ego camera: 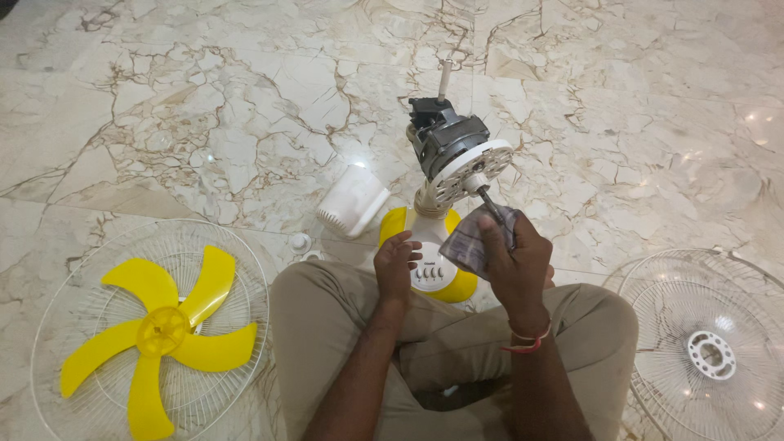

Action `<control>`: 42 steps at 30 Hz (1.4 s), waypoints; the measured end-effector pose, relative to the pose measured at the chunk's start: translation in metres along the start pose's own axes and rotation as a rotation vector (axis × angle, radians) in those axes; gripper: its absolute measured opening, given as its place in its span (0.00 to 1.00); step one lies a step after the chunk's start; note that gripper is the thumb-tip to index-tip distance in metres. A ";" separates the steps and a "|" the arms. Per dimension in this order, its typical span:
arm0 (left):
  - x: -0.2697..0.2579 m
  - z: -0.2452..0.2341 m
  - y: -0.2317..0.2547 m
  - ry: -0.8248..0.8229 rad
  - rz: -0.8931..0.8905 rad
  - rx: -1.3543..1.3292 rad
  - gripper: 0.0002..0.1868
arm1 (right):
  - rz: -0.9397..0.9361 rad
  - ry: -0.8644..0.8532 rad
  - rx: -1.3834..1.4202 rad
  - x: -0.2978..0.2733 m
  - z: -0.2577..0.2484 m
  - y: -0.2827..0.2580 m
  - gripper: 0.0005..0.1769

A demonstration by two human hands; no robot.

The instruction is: The person sits on the floor and wipes the motor housing and a white plastic fan component with a cloth. They rotate the motor to clean different sides and then thoroughly wipe the plastic part.

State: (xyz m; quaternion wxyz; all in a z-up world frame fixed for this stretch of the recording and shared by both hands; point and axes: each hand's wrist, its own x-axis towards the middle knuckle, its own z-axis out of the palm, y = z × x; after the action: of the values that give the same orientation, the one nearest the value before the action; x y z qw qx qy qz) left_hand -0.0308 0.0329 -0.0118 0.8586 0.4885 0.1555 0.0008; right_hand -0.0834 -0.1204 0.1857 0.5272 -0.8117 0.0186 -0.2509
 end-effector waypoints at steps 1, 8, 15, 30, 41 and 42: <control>0.002 -0.002 -0.001 0.018 -0.007 0.000 0.17 | 0.062 -0.012 0.055 0.003 -0.003 0.001 0.13; 0.005 -0.001 -0.001 0.038 -0.003 -0.004 0.16 | -0.336 0.352 -0.009 0.008 -0.013 -0.005 0.11; 0.001 -0.001 0.000 0.033 0.000 0.048 0.18 | -0.368 0.107 0.124 -0.001 0.004 -0.033 0.11; 0.009 -0.004 -0.012 0.010 0.036 0.070 0.17 | -0.173 0.199 -0.196 0.009 -0.005 -0.031 0.10; 0.011 -0.006 -0.018 0.025 0.039 0.092 0.17 | -0.112 0.216 -0.129 0.014 -0.003 -0.005 0.17; 0.011 -0.006 -0.018 0.019 0.045 0.088 0.17 | -0.183 0.245 -0.140 0.013 -0.003 -0.009 0.14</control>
State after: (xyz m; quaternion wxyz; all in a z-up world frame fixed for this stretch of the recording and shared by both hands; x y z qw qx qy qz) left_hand -0.0247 0.0299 -0.0325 0.8346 0.5290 0.1526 0.0182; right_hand -0.0752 -0.1223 0.1998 0.4379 -0.8082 0.0262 -0.3928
